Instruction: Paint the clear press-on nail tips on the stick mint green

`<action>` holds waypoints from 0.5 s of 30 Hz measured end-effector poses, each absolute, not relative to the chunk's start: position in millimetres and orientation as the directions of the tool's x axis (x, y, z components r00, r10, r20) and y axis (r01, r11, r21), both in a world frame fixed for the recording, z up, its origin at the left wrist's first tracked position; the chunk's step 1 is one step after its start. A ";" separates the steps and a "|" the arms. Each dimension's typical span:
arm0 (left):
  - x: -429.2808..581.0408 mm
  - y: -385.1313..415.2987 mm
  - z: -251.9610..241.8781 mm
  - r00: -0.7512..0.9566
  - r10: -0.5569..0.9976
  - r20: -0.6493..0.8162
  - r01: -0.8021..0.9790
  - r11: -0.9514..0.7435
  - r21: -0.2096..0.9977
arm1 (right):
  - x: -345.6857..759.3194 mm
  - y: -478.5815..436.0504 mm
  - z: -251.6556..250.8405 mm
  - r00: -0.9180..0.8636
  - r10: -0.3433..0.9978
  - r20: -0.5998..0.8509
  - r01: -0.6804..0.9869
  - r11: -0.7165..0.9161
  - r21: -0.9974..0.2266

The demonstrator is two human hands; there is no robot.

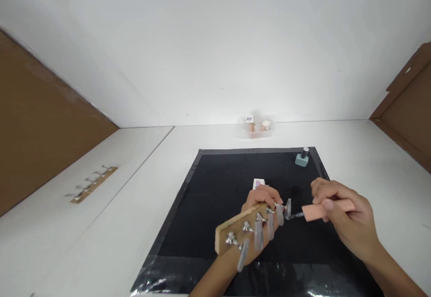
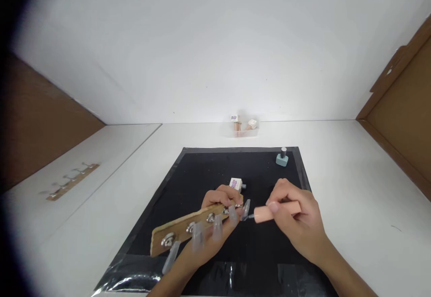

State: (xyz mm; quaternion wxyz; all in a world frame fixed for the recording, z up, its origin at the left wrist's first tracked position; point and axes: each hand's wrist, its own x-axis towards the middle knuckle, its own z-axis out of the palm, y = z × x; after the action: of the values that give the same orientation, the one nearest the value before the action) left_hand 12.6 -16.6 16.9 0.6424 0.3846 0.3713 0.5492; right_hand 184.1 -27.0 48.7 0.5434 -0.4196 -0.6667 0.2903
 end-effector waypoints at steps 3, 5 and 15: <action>12.4 -19.2 15.3 0.078 0.976 0.202 -0.290 -0.172 0.942 | 184.1 -28.0 48.3 -0.142 0.849 0.509 0.282 0.527 -0.801; 10.9 -19.6 8.2 0.097 0.939 0.329 -0.228 -0.301 0.926 | 183.6 -28.1 48.7 -0.153 0.843 0.516 0.330 0.536 -0.777; 10.0 -13.1 -1.5 0.156 0.917 0.367 -0.176 -0.340 0.924 | 184.1 -25.1 54.1 -0.128 0.733 0.668 0.424 0.649 -0.631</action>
State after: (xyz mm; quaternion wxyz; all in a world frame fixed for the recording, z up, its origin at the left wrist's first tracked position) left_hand 10.0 -13.1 -1.5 0.4809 0.5887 0.3146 0.5686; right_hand 184.1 -25.1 54.1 0.5310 -0.3926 -0.7367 0.1455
